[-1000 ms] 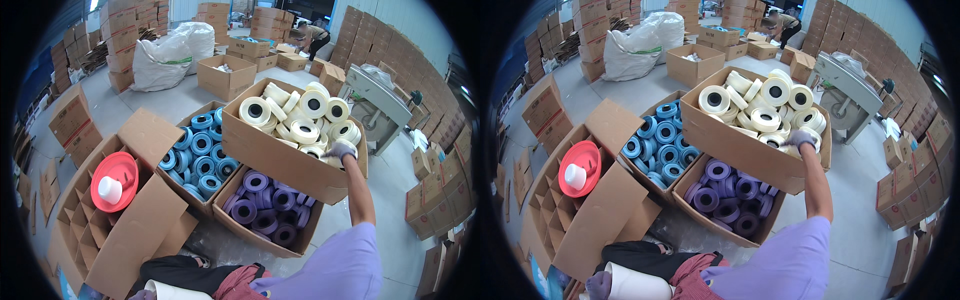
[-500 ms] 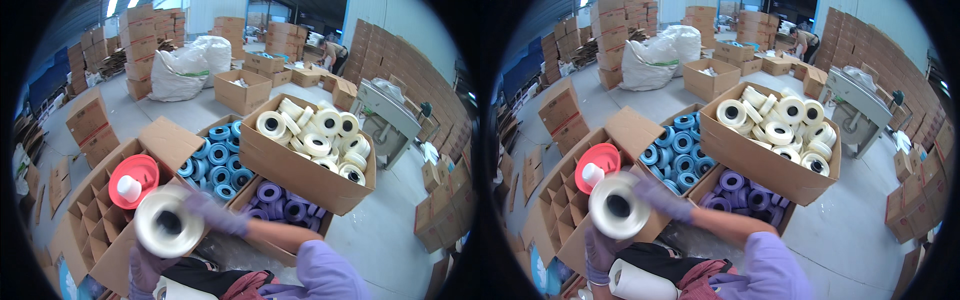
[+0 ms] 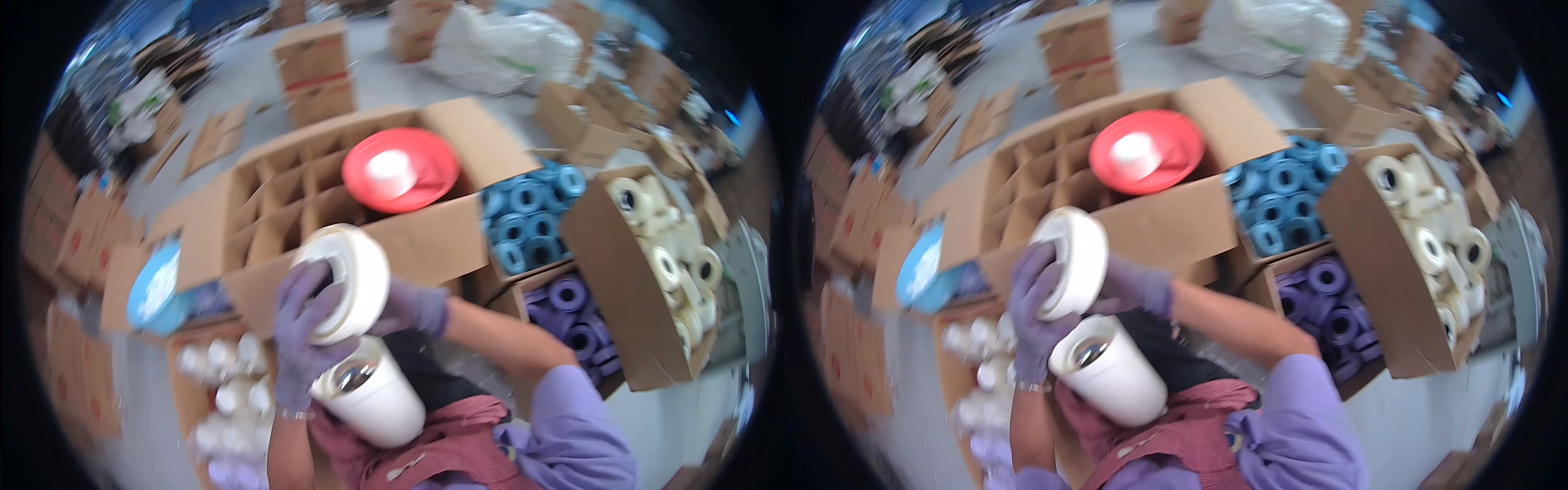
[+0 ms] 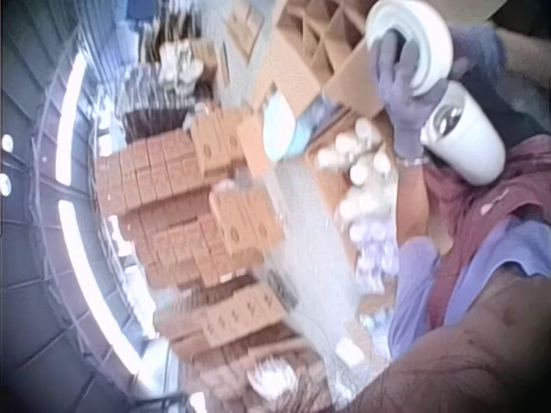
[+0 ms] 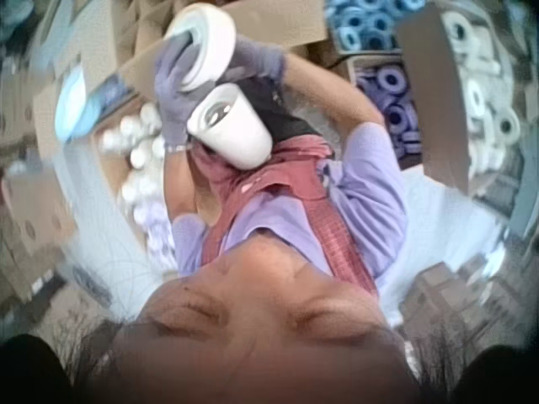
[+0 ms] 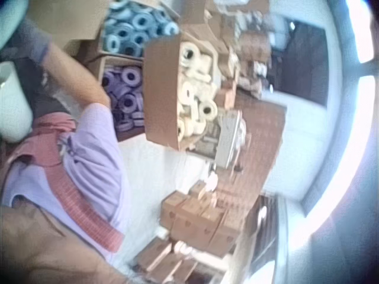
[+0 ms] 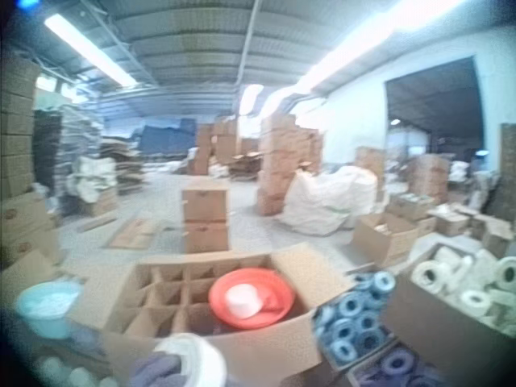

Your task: The person assembles thermos bottles by inserting inner liners into outer shells, screwing on caps, and wrapping them in plastic bags. The person places the finished units into a cardboard box with dividers.

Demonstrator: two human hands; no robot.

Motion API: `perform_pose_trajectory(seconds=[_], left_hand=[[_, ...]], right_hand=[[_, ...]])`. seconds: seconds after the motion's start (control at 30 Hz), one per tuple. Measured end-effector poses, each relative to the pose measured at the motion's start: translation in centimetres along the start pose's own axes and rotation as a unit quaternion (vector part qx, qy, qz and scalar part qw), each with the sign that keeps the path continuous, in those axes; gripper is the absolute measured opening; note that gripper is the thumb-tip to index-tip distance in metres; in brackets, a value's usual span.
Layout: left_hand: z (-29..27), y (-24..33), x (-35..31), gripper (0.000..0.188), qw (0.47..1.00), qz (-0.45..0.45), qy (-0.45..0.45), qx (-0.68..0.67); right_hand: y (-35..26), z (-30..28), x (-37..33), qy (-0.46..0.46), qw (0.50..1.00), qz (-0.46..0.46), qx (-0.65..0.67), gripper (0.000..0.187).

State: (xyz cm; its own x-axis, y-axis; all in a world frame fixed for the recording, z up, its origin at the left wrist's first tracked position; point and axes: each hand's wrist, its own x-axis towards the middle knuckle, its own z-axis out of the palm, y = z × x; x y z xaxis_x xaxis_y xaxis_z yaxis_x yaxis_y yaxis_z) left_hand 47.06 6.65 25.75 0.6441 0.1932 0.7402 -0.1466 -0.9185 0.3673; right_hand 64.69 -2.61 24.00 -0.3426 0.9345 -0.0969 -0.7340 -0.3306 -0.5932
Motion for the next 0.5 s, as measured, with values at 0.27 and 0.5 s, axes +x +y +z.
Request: perform_pose_trajectory(seconds=[0.27,0.5], left_hand=[[-5.3,-1.3,-10.1,0.073,0.938,-0.202,-0.182,-0.215],[-5.3,0.4,-12.1,0.076,0.950,-0.139,-0.191,-0.202]], right_hand=[[5.0,-1.7,-1.0,0.241,0.858,-0.095,-0.444,0.040],[9.7,0.8,0.2,0.148,0.858,-0.184,-0.456,0.032]])
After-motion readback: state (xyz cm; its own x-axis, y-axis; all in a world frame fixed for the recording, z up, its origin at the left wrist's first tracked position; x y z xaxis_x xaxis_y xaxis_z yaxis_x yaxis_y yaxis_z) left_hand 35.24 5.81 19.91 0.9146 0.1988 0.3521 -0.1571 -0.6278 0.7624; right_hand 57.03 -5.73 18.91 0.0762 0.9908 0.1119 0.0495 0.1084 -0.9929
